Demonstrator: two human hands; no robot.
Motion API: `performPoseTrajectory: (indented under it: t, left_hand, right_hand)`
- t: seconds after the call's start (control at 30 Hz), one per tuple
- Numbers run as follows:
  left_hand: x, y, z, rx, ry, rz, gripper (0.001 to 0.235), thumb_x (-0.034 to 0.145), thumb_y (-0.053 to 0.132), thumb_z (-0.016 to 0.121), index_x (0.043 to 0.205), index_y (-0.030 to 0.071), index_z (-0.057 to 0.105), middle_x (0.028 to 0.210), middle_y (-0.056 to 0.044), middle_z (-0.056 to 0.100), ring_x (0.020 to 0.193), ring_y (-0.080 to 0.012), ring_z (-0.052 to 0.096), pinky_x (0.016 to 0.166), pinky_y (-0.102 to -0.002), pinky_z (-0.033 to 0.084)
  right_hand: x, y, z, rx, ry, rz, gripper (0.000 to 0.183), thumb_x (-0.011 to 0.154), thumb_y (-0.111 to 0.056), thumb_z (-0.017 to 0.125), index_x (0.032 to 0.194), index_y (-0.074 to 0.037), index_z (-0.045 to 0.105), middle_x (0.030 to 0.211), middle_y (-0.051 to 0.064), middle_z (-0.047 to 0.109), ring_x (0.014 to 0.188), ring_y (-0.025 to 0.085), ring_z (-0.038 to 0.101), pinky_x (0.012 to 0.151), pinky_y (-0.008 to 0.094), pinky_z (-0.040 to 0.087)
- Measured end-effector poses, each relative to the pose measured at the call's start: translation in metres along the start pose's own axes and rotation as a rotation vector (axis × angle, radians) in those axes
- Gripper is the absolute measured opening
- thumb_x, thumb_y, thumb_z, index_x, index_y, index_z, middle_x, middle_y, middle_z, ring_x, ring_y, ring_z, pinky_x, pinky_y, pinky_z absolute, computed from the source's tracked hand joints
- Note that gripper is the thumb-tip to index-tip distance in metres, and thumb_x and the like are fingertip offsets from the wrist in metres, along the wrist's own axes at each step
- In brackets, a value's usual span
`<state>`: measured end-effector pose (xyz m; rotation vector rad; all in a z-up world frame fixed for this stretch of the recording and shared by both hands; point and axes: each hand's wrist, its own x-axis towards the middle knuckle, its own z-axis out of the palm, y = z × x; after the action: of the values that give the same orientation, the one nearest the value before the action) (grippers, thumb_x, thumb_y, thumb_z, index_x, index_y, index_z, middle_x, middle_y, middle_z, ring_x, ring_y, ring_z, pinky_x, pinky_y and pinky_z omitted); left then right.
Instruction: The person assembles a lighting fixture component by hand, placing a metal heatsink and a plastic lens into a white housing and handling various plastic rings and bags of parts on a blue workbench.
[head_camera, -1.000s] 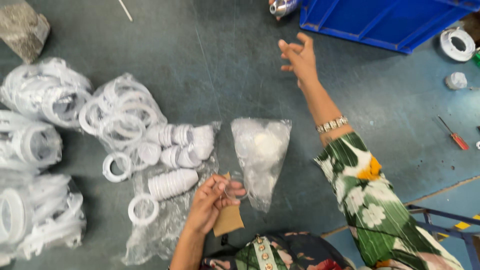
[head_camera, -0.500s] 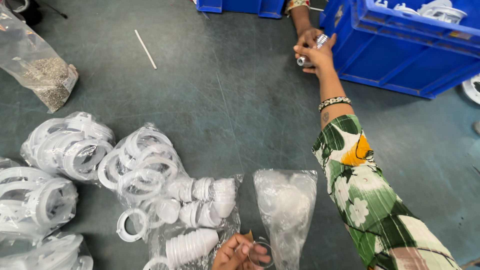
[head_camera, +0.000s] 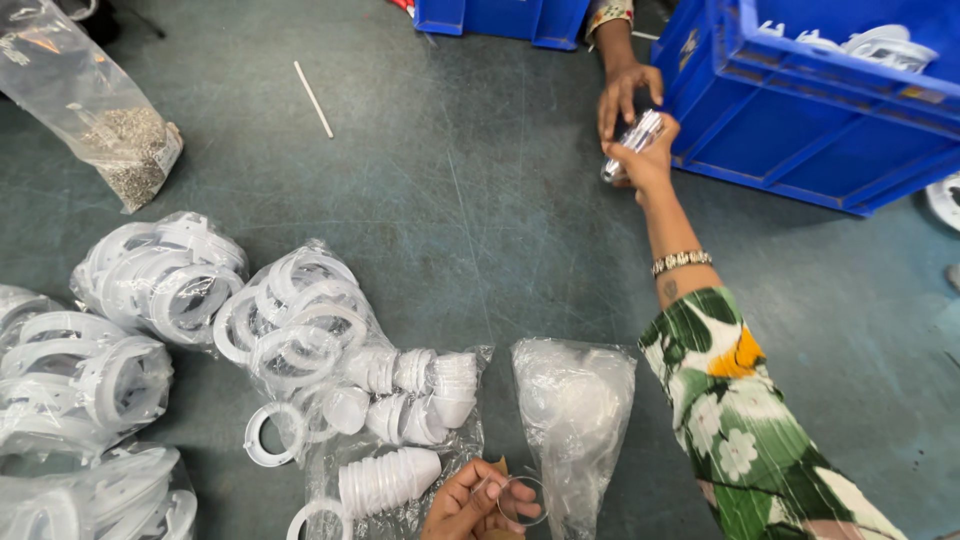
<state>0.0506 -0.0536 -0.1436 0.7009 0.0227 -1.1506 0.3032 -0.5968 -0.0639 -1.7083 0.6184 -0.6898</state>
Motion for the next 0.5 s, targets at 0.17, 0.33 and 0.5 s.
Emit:
performPoseTrajectory:
  t: [0.17,0.33,0.5]
  left_hand:
    - [-0.007,0.015,0.019,0.015,-0.04,0.088,0.017,0.099,0.019,0.057,0.106,0.004,0.06,0.108,-0.022,0.074,0.097,-0.0296,0.077,0.075,-0.038,0.063]
    - [-0.016,0.028,0.035,0.053,-0.025,0.12,0.019,0.097,0.022,0.06,0.105,0.005,0.06,0.11,-0.021,0.074,0.098,-0.0284,0.076,0.077,-0.039,0.062]
    - [-0.02,0.031,0.043,0.115,-0.057,0.174,0.019,0.1,0.021,0.059,0.108,0.003,0.061,0.112,-0.022,0.073,0.099,-0.0295,0.075,0.079,-0.038,0.062]
  right_hand:
    - [-0.087,-0.039,-0.036,-0.071,-0.147,-0.207,0.098,0.068,-0.006,0.09,0.144,-0.018,0.027,0.13,0.014,0.05,0.114,0.026,0.06,0.079,0.043,0.061]
    - [-0.224,-0.08,-0.104,-0.468,-0.265,-0.206,0.099,0.067,-0.016,0.089,0.147,-0.015,0.031,0.128,0.015,0.055,0.113,0.025,0.06,0.095,0.038,0.053]
    - [-0.33,-0.076,-0.14,-0.637,-0.331,-0.261,0.101,0.064,-0.02,0.091,0.149,-0.011,0.036,0.136,0.02,0.048,0.125,0.035,0.053,0.104,0.044,0.048]
